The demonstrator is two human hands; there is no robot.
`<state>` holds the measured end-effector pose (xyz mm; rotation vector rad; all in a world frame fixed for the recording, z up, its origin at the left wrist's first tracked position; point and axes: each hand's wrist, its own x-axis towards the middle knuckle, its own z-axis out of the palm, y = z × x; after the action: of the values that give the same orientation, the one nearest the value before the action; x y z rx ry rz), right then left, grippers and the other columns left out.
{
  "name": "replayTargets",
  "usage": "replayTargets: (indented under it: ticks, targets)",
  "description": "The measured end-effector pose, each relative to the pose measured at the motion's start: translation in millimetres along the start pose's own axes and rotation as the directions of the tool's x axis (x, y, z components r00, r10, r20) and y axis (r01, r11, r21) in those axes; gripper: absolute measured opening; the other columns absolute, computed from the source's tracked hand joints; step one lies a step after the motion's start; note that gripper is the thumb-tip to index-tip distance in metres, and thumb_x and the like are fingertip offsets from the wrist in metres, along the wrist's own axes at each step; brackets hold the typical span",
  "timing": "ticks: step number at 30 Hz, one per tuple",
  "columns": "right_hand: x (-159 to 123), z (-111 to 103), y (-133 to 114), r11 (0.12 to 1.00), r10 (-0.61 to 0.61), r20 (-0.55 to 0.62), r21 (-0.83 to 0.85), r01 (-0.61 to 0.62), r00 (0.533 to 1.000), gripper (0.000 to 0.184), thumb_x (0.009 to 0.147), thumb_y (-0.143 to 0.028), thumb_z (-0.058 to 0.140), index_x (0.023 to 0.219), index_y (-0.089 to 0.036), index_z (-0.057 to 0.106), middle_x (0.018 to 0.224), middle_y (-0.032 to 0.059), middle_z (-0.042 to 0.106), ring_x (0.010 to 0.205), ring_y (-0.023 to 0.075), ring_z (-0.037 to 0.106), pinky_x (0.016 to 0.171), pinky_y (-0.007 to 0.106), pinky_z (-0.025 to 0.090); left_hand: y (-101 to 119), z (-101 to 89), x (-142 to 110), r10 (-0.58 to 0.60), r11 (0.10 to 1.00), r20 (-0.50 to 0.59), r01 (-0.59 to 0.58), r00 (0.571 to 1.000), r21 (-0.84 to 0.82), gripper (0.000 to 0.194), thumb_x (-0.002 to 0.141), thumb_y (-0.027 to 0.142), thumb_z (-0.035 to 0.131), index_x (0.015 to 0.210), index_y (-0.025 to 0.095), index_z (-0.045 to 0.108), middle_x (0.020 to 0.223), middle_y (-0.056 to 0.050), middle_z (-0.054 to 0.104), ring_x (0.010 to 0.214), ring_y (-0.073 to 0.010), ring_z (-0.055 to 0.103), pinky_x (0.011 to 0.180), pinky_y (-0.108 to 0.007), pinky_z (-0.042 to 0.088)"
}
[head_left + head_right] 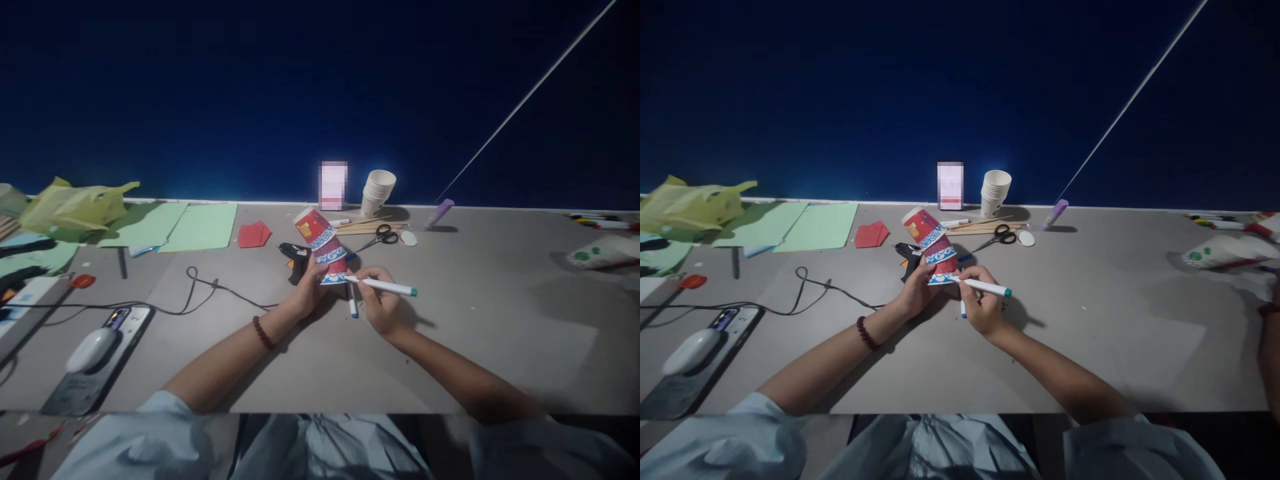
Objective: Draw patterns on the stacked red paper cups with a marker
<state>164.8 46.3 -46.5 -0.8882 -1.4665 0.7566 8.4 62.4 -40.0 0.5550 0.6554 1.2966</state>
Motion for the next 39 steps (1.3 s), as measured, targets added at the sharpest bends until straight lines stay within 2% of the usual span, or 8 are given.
replayTargets:
  ticks: [8, 12, 17, 30, 39]
  targets:
    - [-1, 0, 1, 0.999, -0.032, -0.012, -0.005, 0.032, 0.999, 0.006, 0.092, -0.028, 0.057, 0.093, -0.026, 0.062, 0.087, 0.0032, 0.068, 0.100, 0.0255, 0.072, 0.088, 0.040, 0.059, 1, 2.6, -1, 0.021, 0.999, 0.019, -0.022, 1.000, 0.040, 0.052, 0.077, 0.027, 0.077, 0.123, 0.024, 0.056, 0.107, -0.003, 0.071, 0.096, -0.0191, 0.068, 0.091, -0.034, 0.050]
    - [-1, 0, -4, 0.997, -0.073, 0.027, -0.015, 0.074, 0.997, 0.006, 0.093, -0.025, 0.056, 0.094, -0.026, 0.062, 0.086, 0.0029, 0.068, 0.098, 0.0247, 0.073, 0.086, 0.038, 0.059, 1, 1.6, -1, 0.040, 0.997, 0.032, -0.042, 0.999, 0.072, 0.055, 0.075, 0.031, 0.081, 0.124, 0.026, 0.056, 0.106, -0.002, 0.071, 0.096, -0.0180, 0.067, 0.092, -0.035, 0.049]
    - [0, -2, -8, 0.989, -0.080, 0.092, -0.114, 0.091, 0.993, 0.006, 0.091, -0.022, 0.056, 0.091, -0.025, 0.061, 0.085, 0.0023, 0.068, 0.093, 0.0228, 0.072, 0.084, 0.035, 0.057, -1, -0.5, -1, 0.029, 0.996, 0.035, -0.032, 0.999, 0.087, 0.062, 0.074, 0.033, 0.083, 0.128, 0.028, 0.054, 0.107, -0.002, 0.070, 0.097, -0.0179, 0.067, 0.093, -0.035, 0.049]
    - [3, -2, -13, 0.977, -0.076, 0.088, -0.193, 0.092, 0.993, 0.006, 0.091, -0.025, 0.055, 0.089, -0.025, 0.061, 0.085, 0.0034, 0.069, 0.089, 0.0228, 0.072, 0.080, 0.035, 0.058, 0, 1.0, -2, 0.038, 0.993, 0.052, -0.044, 0.998, 0.107, 0.065, 0.075, 0.033, 0.083, 0.131, 0.028, 0.051, 0.106, -0.003, 0.070, 0.094, -0.0182, 0.068, 0.091, -0.035, 0.050]
    - [4, -4, -16, 0.973, -0.064, 0.137, -0.212, 0.093, 0.989, 0.004, 0.087, -0.022, 0.058, 0.087, -0.024, 0.061, 0.083, 0.0031, 0.070, 0.090, 0.0237, 0.072, 0.080, 0.035, 0.057, 3, 4.9, -4, 0.026, 0.993, 0.054, -0.031, 0.998, 0.109, 0.066, 0.073, 0.034, 0.085, 0.129, 0.028, 0.052, 0.103, -0.002, 0.070, 0.090, -0.0174, 0.068, 0.090, -0.035, 0.051]
